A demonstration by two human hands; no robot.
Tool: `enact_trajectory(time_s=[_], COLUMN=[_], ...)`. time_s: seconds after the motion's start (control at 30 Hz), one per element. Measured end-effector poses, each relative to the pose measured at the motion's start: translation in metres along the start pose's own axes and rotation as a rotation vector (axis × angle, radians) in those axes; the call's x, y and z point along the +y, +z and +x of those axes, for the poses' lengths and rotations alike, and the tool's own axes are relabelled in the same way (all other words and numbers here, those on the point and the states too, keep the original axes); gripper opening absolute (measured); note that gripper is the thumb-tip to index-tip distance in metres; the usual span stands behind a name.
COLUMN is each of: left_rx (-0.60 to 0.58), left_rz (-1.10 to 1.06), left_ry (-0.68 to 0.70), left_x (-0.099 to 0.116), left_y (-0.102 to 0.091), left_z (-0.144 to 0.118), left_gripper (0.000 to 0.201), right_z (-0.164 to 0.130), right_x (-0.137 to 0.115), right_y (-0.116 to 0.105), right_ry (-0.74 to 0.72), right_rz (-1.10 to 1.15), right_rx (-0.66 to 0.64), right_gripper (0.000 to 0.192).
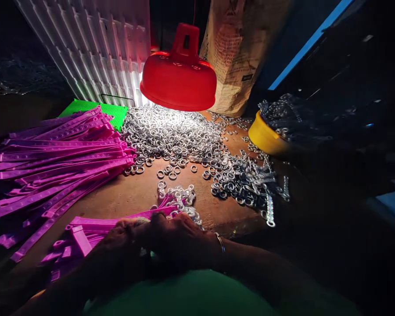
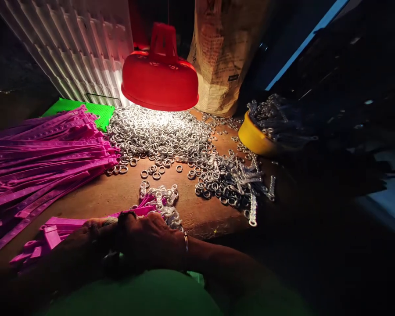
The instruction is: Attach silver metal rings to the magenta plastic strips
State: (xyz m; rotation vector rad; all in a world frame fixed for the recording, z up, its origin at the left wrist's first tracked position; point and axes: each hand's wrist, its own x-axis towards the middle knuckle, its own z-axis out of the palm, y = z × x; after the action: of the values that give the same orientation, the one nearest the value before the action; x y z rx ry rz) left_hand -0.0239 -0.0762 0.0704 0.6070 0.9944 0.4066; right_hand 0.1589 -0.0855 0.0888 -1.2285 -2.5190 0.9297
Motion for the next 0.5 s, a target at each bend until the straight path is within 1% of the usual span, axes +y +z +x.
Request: enact_trajectory(time_s=[0.07,0.13,0.23,0.33,0.37,0.4,0.43,0.5], left_rx=[0.027,0.064,0.134,0.097,0.072,0.067,0.091,0.225], left_rz=[-0.002,0.098,0.441,0.734,0.801,0.850,0.880,0.909], left_ry=[0.058,0.158,0.315,0.379,0.405,0.441,0.485,0.558], left_x=[0.008,0.019,0.028,0.023,0.020,0.015,0.011,0.004], left_y=[-0.001,0.001,0.003,0.003,0.002,0.000,-0.003,-0.015], left_z=[0.008,0.012,0.017,0.026,0.028,0.031,0.033,0.036], left_gripper=[0.030,0.035,0.041,0.041,0.041,0.040,0.039,0.037], right_z=[0.005,0.009,0.010,0.006,0.004,0.000,-0.004,-0.014], right_x=[0.004,0.010,0.023,0.044,0.055,0.068,0.082,0.115], right_y=[-0.001,0.001,0.005,0.002,-0.002,-0.007,-0.014,-0.030], right_ry=[-0.009,0.004,-0.018,-0.096,-0.075,-0.016,0.067,0.284], right_rz=[-0.070,-0.114,-0.137,-0.159,-0.175,-0.191,-0.209,-0.253], right_rx=[0.011,0.082,0.244,0.427,0.496,0.560,0.608,0.662], right_gripper=[0.018,0.022,0.031,0.032,0.031,0.030,0.028,0.025])
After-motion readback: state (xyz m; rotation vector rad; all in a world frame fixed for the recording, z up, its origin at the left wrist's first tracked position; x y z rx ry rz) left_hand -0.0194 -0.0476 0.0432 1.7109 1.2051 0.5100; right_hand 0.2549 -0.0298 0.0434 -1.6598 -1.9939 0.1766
